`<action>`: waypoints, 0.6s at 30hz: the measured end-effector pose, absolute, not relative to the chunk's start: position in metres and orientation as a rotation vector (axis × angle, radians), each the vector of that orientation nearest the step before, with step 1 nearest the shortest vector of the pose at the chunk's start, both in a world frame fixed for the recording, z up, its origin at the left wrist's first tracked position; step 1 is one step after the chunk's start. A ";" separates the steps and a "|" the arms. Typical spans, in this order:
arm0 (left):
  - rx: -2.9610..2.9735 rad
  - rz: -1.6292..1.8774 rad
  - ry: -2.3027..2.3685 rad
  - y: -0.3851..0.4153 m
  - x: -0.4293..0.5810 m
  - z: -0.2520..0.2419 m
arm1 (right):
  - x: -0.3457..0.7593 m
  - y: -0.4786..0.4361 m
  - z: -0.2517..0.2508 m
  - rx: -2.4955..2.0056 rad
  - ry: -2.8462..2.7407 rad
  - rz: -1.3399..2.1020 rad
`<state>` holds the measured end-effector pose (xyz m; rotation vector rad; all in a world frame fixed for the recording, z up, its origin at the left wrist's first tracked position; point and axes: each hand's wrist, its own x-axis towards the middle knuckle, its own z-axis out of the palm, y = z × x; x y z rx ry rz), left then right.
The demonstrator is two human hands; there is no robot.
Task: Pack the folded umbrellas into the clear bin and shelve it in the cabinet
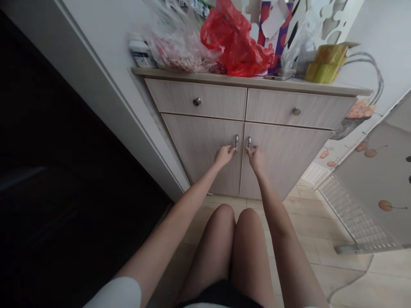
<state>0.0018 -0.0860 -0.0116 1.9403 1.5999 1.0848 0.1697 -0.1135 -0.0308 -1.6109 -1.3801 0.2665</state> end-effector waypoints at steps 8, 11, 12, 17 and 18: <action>0.854 1.096 0.584 -0.163 -0.041 -0.028 | 0.193 -0.203 -0.034 -0.637 -0.921 1.351; 0.657 1.168 0.439 -0.188 -0.036 -0.034 | 0.186 -0.218 -0.041 -0.486 -0.848 1.468; 0.618 1.190 0.416 -0.193 -0.033 -0.035 | 0.183 -0.220 -0.043 -0.452 -0.833 1.483; 0.579 1.258 0.419 -0.201 -0.020 -0.036 | 0.173 -0.223 -0.046 -0.392 -0.804 1.482; 0.585 1.263 0.425 -0.201 -0.019 -0.036 | 0.172 -0.224 -0.045 -0.400 -0.803 1.479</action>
